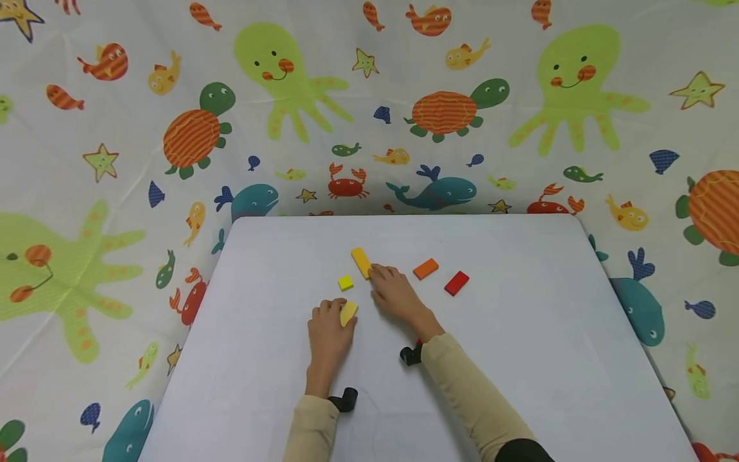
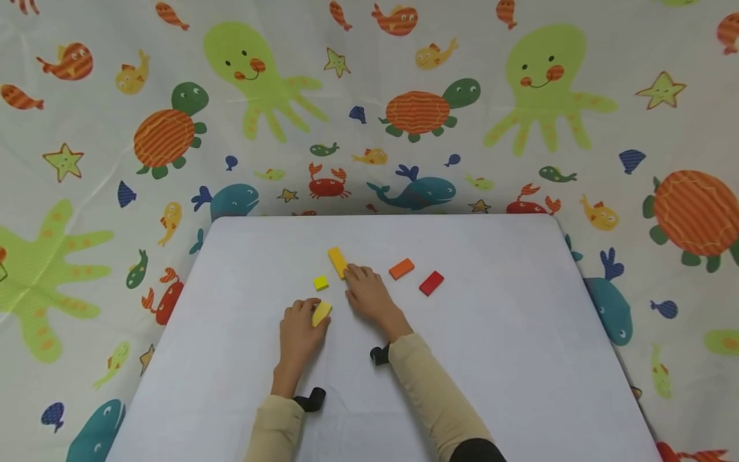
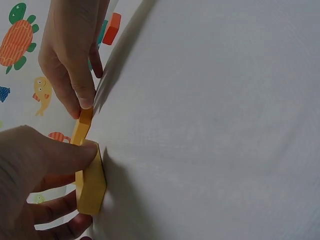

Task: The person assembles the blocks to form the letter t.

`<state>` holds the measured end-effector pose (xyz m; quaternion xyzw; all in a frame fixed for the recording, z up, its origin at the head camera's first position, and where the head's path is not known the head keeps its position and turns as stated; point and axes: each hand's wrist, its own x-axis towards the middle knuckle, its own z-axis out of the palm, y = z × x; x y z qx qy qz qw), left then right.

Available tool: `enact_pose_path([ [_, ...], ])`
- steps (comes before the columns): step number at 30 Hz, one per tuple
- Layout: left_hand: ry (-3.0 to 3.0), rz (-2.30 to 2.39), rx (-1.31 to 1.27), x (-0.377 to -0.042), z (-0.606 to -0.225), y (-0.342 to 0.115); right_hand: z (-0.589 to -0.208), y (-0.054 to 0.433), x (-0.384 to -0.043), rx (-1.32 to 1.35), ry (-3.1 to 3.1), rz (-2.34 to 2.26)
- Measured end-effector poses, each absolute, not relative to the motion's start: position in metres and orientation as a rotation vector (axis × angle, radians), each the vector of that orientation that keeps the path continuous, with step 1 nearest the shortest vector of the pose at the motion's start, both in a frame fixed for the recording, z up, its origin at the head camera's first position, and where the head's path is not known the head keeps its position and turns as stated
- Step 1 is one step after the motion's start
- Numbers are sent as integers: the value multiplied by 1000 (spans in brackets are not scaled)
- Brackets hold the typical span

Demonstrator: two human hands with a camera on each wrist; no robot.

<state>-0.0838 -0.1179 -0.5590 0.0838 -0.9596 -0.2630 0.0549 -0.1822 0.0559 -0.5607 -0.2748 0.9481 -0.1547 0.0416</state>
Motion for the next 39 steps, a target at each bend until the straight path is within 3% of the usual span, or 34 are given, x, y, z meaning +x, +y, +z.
enact_pose_path([
  [39,-2838,-913,92,-126,-558,-116,-553,53,-148,-337,3039,-740],
])
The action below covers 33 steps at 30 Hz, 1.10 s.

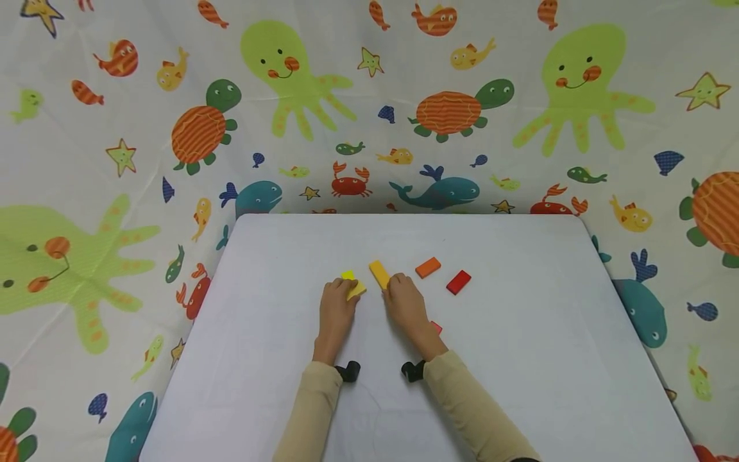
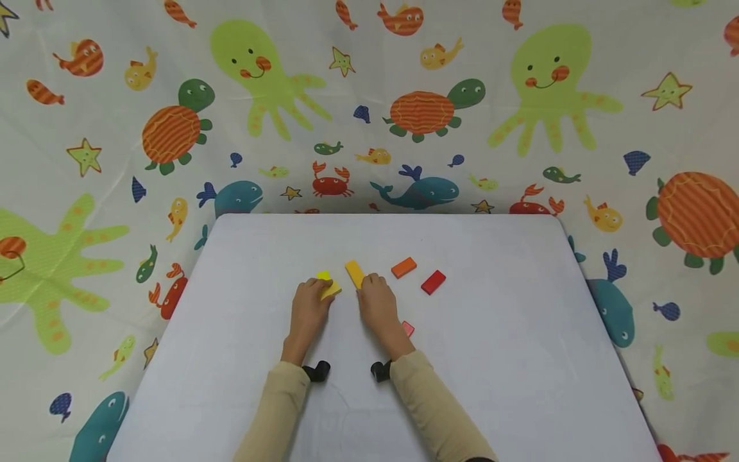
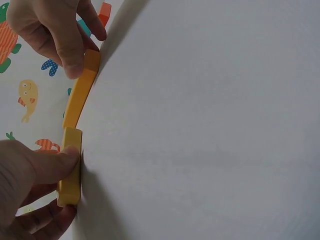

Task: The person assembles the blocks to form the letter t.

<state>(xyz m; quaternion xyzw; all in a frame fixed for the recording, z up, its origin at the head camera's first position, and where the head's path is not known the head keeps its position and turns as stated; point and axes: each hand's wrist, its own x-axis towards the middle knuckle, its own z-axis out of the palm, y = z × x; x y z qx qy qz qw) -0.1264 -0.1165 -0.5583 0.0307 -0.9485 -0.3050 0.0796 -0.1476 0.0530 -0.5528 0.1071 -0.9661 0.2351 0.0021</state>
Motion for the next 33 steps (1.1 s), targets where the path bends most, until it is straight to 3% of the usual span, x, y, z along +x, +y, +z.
enact_pose_path([
  [19,-2815,-847,1,-142,-557,-110,-550,64,-143,177,-2970,1145],
  [33,-2858,-766,-38,-155,-554,-101,-544,63,-133,165,-3053,1088],
])
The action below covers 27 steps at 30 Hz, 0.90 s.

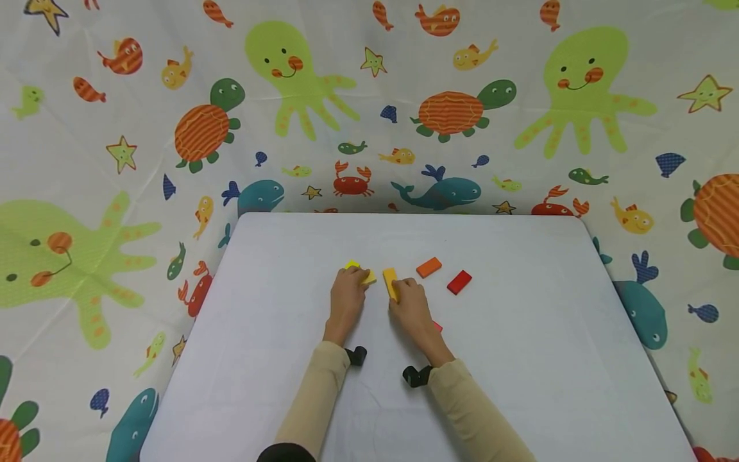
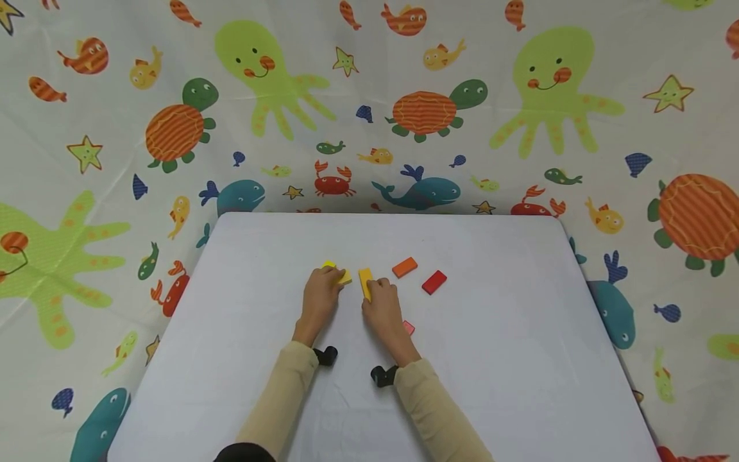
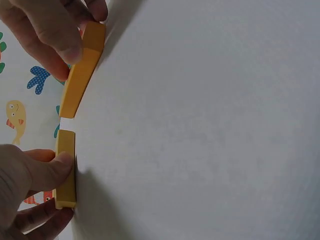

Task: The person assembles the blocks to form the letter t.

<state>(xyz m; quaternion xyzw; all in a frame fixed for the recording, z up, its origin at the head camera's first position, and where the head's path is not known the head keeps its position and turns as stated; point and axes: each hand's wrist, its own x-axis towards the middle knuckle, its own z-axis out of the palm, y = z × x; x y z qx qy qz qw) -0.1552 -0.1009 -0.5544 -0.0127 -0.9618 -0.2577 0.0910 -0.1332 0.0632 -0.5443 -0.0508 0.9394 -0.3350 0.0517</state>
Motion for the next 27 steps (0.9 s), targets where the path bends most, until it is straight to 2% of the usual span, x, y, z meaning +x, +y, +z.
enact_pose_path([
  [14,-2886,-791,-74,-164,-556,-92,-537,60,-122,-111,2845,-1068],
  [27,-2731,-1048,-85,-157,-567,-87,-549,65,-111,-148,2900,-1146],
])
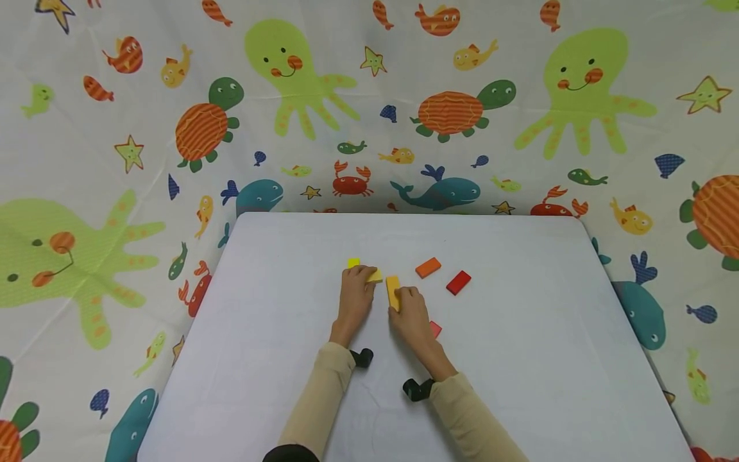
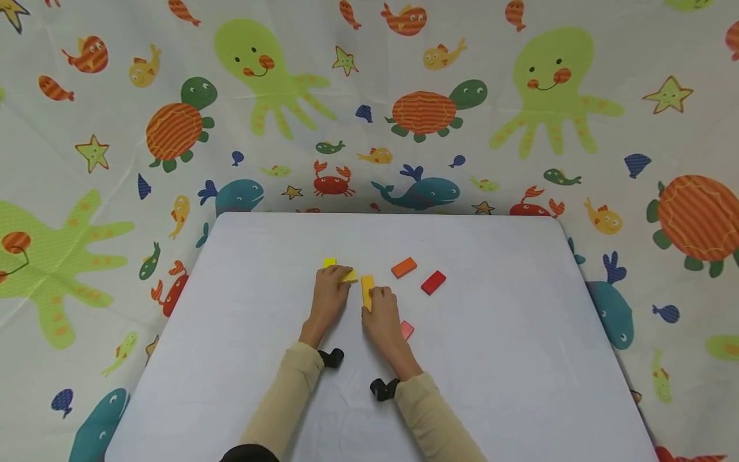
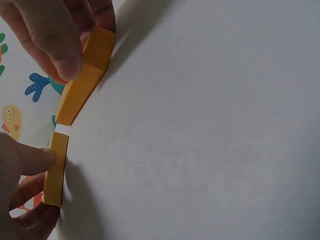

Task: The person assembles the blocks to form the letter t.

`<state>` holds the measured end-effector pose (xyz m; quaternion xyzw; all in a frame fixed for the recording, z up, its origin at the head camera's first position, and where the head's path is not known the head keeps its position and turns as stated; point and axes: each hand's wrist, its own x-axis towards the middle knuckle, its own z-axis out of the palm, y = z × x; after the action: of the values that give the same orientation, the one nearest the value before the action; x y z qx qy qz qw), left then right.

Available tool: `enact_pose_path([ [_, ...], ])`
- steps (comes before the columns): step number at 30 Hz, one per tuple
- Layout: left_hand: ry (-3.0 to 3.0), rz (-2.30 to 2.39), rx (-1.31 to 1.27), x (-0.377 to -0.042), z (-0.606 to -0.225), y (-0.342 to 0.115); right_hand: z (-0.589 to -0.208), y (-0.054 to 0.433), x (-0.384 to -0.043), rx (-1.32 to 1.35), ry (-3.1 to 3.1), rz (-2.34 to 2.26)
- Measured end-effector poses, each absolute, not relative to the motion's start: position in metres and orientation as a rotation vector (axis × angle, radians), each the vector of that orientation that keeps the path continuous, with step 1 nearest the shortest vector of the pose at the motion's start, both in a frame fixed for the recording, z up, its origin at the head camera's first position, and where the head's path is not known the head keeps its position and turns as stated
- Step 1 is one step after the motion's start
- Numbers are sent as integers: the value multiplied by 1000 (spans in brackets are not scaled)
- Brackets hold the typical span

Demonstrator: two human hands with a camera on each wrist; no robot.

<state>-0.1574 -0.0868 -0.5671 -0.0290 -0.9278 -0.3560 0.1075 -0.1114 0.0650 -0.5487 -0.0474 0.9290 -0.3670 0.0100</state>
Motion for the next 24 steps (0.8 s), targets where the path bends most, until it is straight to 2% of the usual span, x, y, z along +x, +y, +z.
enact_pose_path([
  [24,-2670,-1090,-155,-158,-576,-76,-547,62,-102,-83,2838,-1140],
])
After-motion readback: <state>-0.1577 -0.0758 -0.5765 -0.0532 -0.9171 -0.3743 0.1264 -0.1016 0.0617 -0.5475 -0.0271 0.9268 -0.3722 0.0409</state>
